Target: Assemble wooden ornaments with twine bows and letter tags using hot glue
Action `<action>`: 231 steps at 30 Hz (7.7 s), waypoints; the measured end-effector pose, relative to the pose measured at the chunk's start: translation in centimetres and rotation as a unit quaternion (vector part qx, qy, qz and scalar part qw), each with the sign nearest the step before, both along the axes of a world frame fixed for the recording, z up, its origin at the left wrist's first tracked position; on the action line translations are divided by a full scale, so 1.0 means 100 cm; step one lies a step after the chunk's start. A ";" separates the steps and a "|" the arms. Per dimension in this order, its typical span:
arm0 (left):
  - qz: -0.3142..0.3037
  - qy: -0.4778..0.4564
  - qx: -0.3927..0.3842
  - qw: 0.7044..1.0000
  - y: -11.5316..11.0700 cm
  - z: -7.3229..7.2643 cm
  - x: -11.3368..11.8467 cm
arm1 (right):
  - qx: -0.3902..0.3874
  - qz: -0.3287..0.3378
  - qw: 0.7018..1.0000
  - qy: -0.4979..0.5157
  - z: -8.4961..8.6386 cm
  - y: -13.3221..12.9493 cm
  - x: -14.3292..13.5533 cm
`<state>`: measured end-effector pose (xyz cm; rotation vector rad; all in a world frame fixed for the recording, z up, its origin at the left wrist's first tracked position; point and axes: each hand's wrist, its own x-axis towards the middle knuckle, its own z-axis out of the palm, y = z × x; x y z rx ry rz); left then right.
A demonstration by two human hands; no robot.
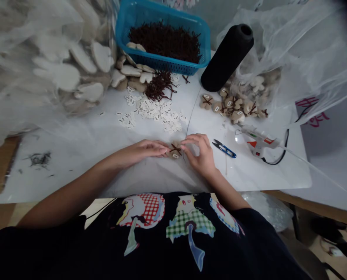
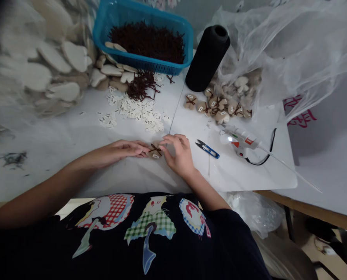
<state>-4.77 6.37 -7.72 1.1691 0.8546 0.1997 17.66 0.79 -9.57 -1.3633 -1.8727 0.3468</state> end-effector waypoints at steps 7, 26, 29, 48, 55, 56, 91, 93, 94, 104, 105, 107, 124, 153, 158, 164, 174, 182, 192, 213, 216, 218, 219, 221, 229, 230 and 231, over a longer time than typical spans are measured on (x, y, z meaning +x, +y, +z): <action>-0.029 0.010 0.037 0.999 0.000 0.005 0.001 | -0.023 0.158 0.987 -0.027 -0.002 0.010 0.010; -0.053 0.022 0.070 0.996 0.000 0.005 0.002 | -0.047 0.110 0.993 -0.026 -0.012 0.003 -0.004; -0.066 0.012 0.089 0.994 0.000 0.004 0.002 | -0.039 0.085 0.996 -0.016 -0.015 0.001 -0.008; -0.052 0.039 0.086 0.994 -0.002 0.003 0.002 | 0.014 0.024 0.999 0.018 -0.010 -0.004 -0.001; -0.054 0.034 0.088 0.994 -0.002 0.003 0.003 | -0.031 0.067 0.997 0.014 -0.010 -0.002 0.000; -0.054 0.033 0.087 0.994 -0.002 0.002 0.003 | -0.037 0.074 0.996 0.014 -0.010 -0.002 0.000; -0.053 0.025 0.098 0.993 -0.003 0.000 0.003 | -0.074 0.154 0.981 -0.092 -0.001 0.012 0.016; -0.054 0.025 0.093 0.994 -0.003 0.000 0.003 | -0.079 0.161 0.979 -0.095 0.000 0.014 0.016; -0.055 0.027 0.091 0.994 -0.002 0.001 0.003 | -0.082 0.163 0.979 -0.095 0.000 0.015 0.016; -0.052 0.023 0.080 0.995 -0.002 -0.002 0.001 | -0.080 0.105 0.988 -0.078 -0.005 0.015 0.015; -0.052 0.021 0.079 0.995 -0.002 -0.001 0.001 | -0.070 0.086 0.991 -0.072 -0.004 0.015 0.016; -0.051 0.015 0.080 0.995 -0.002 -0.001 0.002 | -0.053 0.051 0.996 -0.058 -0.002 0.014 0.017; -0.054 0.033 0.074 0.995 -0.002 -0.004 0.000 | -0.026 0.049 0.997 0.047 0.003 -0.016 -0.003; -0.050 0.093 0.439 0.893 -0.022 0.008 0.008 | -0.079 -0.214 0.957 -0.180 -0.005 -0.044 0.095; -0.128 0.089 0.642 0.751 -0.029 0.004 0.012 | -0.116 -0.206 0.951 -0.199 -0.013 -0.043 0.103; -0.167 0.083 0.702 0.687 -0.033 0.010 0.017 | -0.134 -0.185 0.953 -0.197 -0.012 -0.040 0.102; -0.215 0.040 0.624 0.750 -0.019 0.008 0.031 | -0.222 0.029 0.975 0.008 0.032 -0.034 0.076; -0.217 0.043 0.550 0.805 -0.009 0.004 0.045 | -0.261 0.090 0.959 0.064 0.013 -0.030 0.064; -0.018 -0.095 0.259 0.961 -0.011 0.004 0.046 | -0.266 -0.028 0.940 0.211 0.011 -0.028 0.051; -0.103 -0.187 0.200 0.956 -0.018 0.021 0.028 | -0.161 0.036 0.969 0.183 0.042 -0.041 0.063; -0.107 -0.217 0.192 0.951 -0.018 0.020 0.025 | -0.113 0.080 0.984 0.109 0.056 -0.039 0.066; -0.105 -0.226 0.188 0.950 -0.019 0.021 0.024 | -0.083 0.105 0.987 0.087 0.062 -0.038 0.065; -0.103 -0.229 0.185 0.950 -0.019 0.022 0.024 | -0.068 0.113 0.988 0.083 0.064 -0.038 0.064; -0.101 -0.232 0.178 0.951 -0.020 0.023 0.023 | -0.042 0.129 0.988 0.079 0.065 -0.037 0.062; -0.077 -0.246 0.163 0.952 -0.027 0.021 0.024 | -0.014 0.148 0.987 0.067 0.065 -0.037 0.059; -0.078 -0.252 0.161 0.951 -0.027 0.021 0.024 | -0.012 0.151 0.986 0.068 0.065 -0.037 0.059; -0.080 -0.256 0.157 0.950 -0.027 0.021 0.024 | -0.009 0.155 0.985 0.071 0.064 -0.036 0.059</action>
